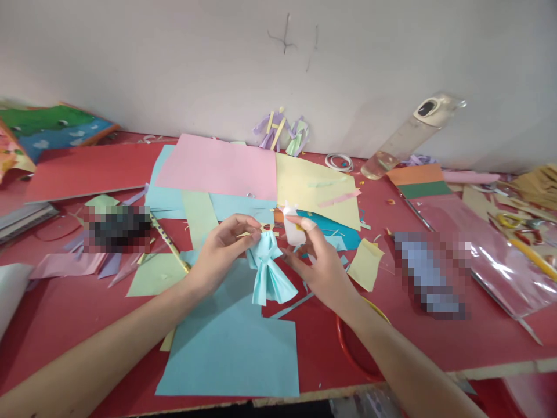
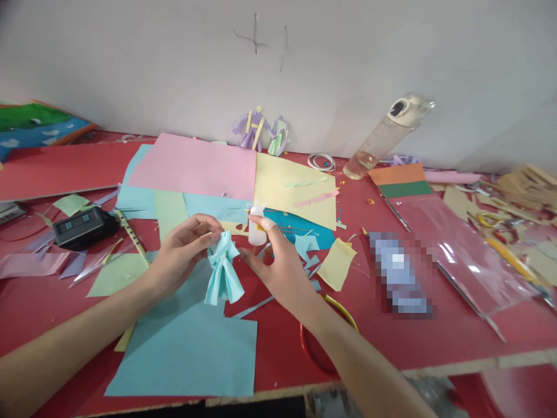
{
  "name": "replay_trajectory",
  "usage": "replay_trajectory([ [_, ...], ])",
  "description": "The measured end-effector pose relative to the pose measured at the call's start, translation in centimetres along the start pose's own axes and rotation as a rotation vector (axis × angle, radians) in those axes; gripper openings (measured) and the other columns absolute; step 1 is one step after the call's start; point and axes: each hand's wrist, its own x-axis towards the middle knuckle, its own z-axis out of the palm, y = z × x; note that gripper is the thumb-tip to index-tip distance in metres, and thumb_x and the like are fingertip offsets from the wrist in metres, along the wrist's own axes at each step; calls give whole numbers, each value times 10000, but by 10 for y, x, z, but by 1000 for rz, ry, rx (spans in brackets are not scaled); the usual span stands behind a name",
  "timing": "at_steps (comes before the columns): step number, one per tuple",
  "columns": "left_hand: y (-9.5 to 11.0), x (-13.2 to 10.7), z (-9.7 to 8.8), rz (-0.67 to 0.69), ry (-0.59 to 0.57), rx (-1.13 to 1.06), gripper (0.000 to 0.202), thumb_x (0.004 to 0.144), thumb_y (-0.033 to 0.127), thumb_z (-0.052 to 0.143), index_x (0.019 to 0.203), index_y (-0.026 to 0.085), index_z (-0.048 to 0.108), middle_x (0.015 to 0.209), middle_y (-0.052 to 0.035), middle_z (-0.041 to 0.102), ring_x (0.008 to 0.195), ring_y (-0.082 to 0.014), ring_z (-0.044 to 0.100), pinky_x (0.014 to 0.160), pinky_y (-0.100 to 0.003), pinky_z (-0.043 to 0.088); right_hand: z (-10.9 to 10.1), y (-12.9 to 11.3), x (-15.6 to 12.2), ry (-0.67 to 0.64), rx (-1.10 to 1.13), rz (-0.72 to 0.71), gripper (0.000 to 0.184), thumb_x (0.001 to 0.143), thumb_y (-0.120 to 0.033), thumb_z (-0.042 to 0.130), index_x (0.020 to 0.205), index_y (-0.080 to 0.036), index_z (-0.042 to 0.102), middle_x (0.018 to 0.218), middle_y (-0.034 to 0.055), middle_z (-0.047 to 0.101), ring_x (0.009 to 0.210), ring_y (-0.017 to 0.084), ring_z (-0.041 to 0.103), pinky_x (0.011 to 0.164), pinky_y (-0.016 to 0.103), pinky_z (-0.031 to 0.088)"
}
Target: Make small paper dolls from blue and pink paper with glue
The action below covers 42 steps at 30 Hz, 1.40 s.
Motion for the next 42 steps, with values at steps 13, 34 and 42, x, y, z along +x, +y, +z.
replay_trajectory([
  [13,-2,2,-4,73,84,127,132,863,342,730,891,227,671,886,6,628,729,-115,567,590,-213,429,-3,-7,-5,18,-198,-132,279,1026,-398,480,960,-249,706,821,41,623,771,180,613,661,300,472],
  [34,1,-8,3,190,-56,210,105,928,288,653,996,209,644,1002,-17,632,814,-122,642,691,-240,510,6,-2,-7,-126,230,145,51,896,-292,674,924,-249,678,814,-20,609,730,137,534,631,247,415],
  [42,-2,-8,6,199,-144,319,290,885,245,688,1152,235,576,1121,-46,656,1060,-188,639,850,-299,512,7,-2,-6,-96,186,101,81,916,-313,646,869,-248,644,782,-28,577,699,126,504,610,237,411],
])
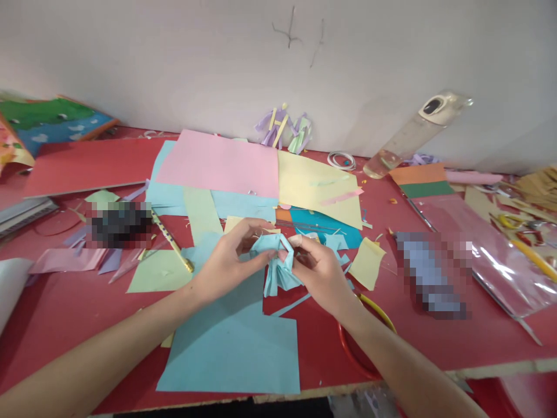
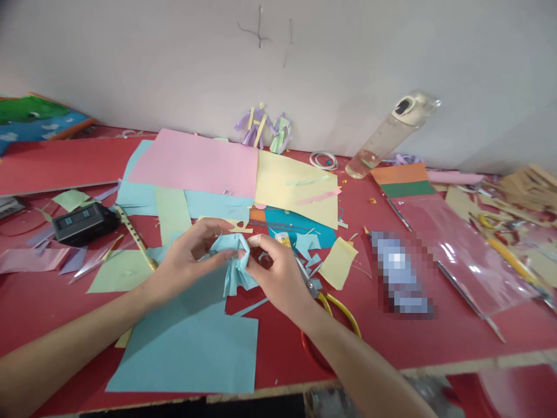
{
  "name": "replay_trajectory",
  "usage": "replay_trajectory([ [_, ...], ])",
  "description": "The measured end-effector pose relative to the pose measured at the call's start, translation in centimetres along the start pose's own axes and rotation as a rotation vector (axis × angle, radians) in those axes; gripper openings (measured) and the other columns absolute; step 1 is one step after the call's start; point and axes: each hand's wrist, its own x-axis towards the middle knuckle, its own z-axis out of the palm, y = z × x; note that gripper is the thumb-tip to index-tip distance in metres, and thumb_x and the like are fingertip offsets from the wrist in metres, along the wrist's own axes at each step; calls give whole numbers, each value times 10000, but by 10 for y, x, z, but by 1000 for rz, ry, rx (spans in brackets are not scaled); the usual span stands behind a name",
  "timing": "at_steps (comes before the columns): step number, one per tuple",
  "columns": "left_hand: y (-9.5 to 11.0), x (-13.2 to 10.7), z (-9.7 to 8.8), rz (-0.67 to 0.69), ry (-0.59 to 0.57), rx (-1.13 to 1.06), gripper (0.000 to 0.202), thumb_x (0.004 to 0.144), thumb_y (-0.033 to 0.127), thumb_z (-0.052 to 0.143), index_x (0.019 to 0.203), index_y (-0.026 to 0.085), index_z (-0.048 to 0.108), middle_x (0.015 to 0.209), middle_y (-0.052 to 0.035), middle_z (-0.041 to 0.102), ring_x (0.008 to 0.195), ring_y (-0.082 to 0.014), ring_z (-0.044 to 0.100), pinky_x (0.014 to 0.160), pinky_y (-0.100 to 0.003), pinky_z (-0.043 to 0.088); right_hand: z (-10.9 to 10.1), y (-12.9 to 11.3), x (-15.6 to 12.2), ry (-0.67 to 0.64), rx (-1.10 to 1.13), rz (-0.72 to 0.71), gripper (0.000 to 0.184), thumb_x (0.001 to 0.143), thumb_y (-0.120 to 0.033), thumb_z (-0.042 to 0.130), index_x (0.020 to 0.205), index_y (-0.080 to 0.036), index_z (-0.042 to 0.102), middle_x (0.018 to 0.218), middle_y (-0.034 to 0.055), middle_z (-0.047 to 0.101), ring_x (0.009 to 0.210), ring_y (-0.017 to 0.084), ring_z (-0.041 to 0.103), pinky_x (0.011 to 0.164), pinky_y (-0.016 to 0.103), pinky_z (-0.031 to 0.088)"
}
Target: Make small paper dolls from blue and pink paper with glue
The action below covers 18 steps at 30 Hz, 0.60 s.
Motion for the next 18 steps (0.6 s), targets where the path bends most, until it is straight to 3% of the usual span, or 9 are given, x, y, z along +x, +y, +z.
replay_trajectory([
  [5,3,-2,3,-15,71,89,279,874,256,683,1134,239,583,1090,-34,660,1022,-177,644,834,-294,497,2,0,-1,111,-154,-76,92,892,-271,678,825,-240,623,761,-31,570,681,119,511,591,230,407],
  [9,3,-4,2,3,84,114,269,884,248,674,1138,250,584,1048,-29,647,954,-167,624,750,-278,476,1,0,-2,79,-141,-114,76,916,-254,648,843,-246,626,768,-31,579,670,113,528,582,224,418],
  [18,-1,-3,-4,92,78,-6,250,901,198,670,1127,269,591,994,-6,591,904,-131,564,731,-238,476,-2,-2,-2,75,-62,-141,114,906,-324,662,836,-240,633,756,-17,616,647,121,557,563,234,451],
])
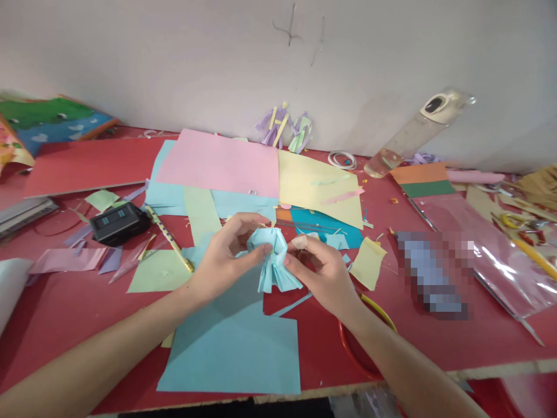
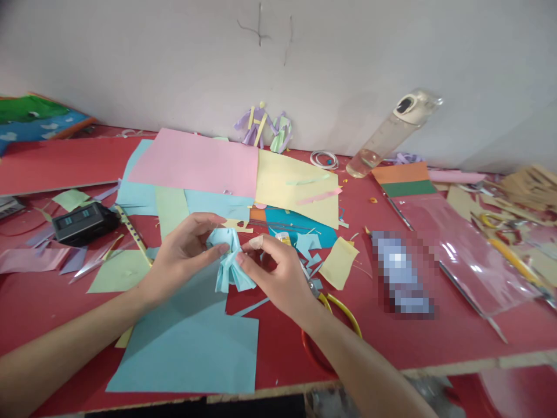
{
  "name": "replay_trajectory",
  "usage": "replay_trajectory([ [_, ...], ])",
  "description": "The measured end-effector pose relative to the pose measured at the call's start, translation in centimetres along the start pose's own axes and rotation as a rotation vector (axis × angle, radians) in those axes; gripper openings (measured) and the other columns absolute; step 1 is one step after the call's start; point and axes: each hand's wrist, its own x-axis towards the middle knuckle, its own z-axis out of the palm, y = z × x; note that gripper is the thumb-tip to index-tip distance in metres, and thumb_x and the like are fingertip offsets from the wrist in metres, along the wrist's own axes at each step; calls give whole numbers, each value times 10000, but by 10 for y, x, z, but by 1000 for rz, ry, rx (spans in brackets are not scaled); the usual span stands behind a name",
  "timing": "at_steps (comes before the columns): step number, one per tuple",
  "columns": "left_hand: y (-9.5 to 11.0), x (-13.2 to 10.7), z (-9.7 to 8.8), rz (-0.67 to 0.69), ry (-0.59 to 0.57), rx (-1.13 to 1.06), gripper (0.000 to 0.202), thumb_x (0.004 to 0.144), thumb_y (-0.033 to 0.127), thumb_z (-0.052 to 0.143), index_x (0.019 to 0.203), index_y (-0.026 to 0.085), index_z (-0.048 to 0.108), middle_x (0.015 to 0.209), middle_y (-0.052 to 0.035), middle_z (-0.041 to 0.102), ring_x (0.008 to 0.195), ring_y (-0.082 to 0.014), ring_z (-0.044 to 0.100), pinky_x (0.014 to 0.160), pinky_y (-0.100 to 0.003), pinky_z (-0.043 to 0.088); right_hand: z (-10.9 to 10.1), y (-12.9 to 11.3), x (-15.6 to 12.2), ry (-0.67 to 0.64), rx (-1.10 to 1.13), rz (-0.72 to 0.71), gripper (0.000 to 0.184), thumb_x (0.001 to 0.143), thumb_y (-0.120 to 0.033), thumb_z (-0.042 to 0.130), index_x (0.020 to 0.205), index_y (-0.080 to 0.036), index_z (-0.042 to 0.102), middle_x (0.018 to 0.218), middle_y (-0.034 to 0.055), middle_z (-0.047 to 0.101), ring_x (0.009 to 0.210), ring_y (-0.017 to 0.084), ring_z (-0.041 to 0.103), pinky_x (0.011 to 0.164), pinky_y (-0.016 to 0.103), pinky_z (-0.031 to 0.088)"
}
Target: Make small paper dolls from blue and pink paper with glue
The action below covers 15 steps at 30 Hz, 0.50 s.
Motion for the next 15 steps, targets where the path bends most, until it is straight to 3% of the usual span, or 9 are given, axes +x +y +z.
replay_trajectory([
  [6,-2,-8,4,246,9,271,326,913,147,651,1198,290,582,1077,-22,658,953,-146,629,816,-276,518,3,-2,-1,46,-81,-71,142,881,-190,655,766,-227,581,700,-40,550,604,101,486,539,230,396],
  [11,-7,-13,6,361,48,302,425,894,106,665,1259,290,548,1071,-27,690,906,-150,667,789,-289,556,4,-6,-3,82,-104,-220,178,862,-110,665,759,-223,573,697,-34,535,624,107,482,544,243,382],
  [15,-3,-10,3,506,94,331,452,860,73,693,1251,250,550,1061,-57,709,931,-177,683,800,-321,573,0,-8,-3,77,-88,-385,153,877,-80,656,878,-233,661,741,-11,574,652,123,531,551,261,413],
])
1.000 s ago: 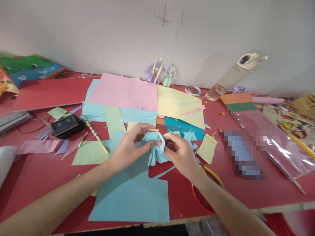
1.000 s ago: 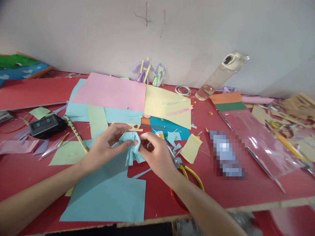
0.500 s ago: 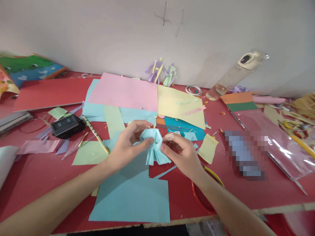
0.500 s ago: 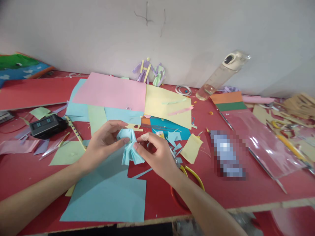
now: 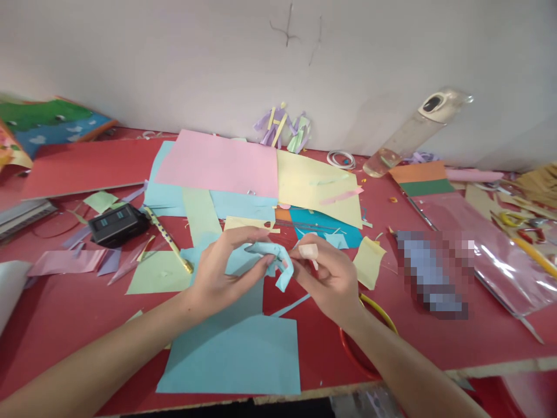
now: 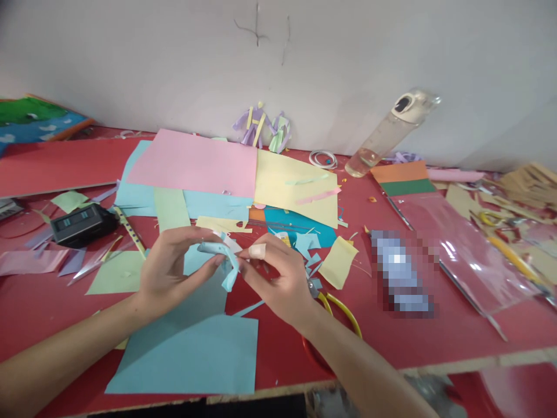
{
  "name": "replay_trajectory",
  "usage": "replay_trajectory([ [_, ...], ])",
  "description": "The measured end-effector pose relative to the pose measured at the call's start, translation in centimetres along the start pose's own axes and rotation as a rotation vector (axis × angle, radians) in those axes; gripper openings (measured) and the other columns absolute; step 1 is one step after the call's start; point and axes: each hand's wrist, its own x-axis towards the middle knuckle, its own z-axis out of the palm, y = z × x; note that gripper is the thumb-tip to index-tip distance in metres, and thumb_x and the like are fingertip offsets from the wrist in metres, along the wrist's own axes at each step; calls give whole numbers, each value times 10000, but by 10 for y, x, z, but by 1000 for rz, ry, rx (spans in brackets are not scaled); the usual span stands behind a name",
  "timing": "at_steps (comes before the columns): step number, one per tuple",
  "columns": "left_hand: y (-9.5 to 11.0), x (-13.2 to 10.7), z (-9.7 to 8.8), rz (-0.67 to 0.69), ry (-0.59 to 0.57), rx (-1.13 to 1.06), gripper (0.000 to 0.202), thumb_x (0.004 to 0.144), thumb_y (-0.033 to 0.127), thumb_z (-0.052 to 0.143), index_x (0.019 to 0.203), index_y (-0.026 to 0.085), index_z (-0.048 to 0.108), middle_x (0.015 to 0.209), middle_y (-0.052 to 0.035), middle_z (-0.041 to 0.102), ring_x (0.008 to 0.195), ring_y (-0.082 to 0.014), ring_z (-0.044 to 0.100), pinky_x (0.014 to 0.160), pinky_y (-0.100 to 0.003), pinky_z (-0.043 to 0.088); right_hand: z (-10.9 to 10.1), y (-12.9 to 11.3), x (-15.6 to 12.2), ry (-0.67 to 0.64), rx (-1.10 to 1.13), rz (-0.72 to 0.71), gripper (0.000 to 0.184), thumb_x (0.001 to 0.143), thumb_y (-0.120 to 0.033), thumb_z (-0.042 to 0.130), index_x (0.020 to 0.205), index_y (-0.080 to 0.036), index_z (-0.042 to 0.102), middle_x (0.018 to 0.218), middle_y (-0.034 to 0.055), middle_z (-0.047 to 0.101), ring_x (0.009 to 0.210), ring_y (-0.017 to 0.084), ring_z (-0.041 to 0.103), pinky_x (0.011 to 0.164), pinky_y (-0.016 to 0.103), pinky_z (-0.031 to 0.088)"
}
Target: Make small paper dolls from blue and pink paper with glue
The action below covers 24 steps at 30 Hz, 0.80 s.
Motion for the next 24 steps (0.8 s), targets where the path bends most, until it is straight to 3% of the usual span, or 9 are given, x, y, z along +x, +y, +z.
replay_trajectory([
  [4,3,12,-8,256,-15,144,352,834,7,670,1107,223,614,928,-47,741,944,-195,647,823,-347,565,-2,1,0,106,-51,-79,186,879,-100,683,963,-264,712,745,-15,607,651,125,547,582,269,450],
  [7,3,17,-12,379,-15,239,297,831,3,646,997,250,639,936,-27,773,942,-206,648,825,-377,561,0,1,1,241,-7,106,79,932,-232,653,867,-250,695,728,-10,621,653,133,550,599,272,464],
  [8,3,17,-13,387,-10,261,277,840,23,645,968,268,644,941,-15,780,935,-211,655,820,-389,559,0,1,1,258,31,204,146,945,-302,639,819,-241,678,707,-10,608,638,133,542,586,270,458],
  [11,3,14,-13,357,-13,316,218,881,101,639,909,316,664,941,12,791,927,-223,677,819,-418,556,1,3,3,138,177,453,371,940,-514,595,711,-226,646,673,1,589,610,136,538,585,277,475],
  [13,3,13,-12,345,-33,323,195,900,140,636,900,330,678,934,14,793,927,-229,688,836,-431,558,1,5,5,2,295,536,398,903,-582,613,726,-230,669,719,15,630,682,159,593,662,301,525],
  [15,2,12,-12,324,-62,314,190,903,154,642,909,339,687,932,15,792,941,-231,695,855,-434,563,2,5,6,-76,405,585,320,863,-559,681,792,-247,695,776,10,656,768,173,626,744,318,549],
  [18,-1,11,-11,317,-83,307,208,899,137,651,925,338,694,943,13,789,976,-227,695,877,-425,569,2,5,6,-64,485,600,203,864,-475,717,845,-274,700,786,-11,649,816,165,629,804,311,541],
  [24,-10,9,-6,385,-109,338,231,904,94,632,942,313,692,987,5,779,1031,-217,681,923,-413,568,3,4,6,-55,462,613,198,821,-450,755,810,-259,703,877,9,625,847,172,603,797,321,535],
])
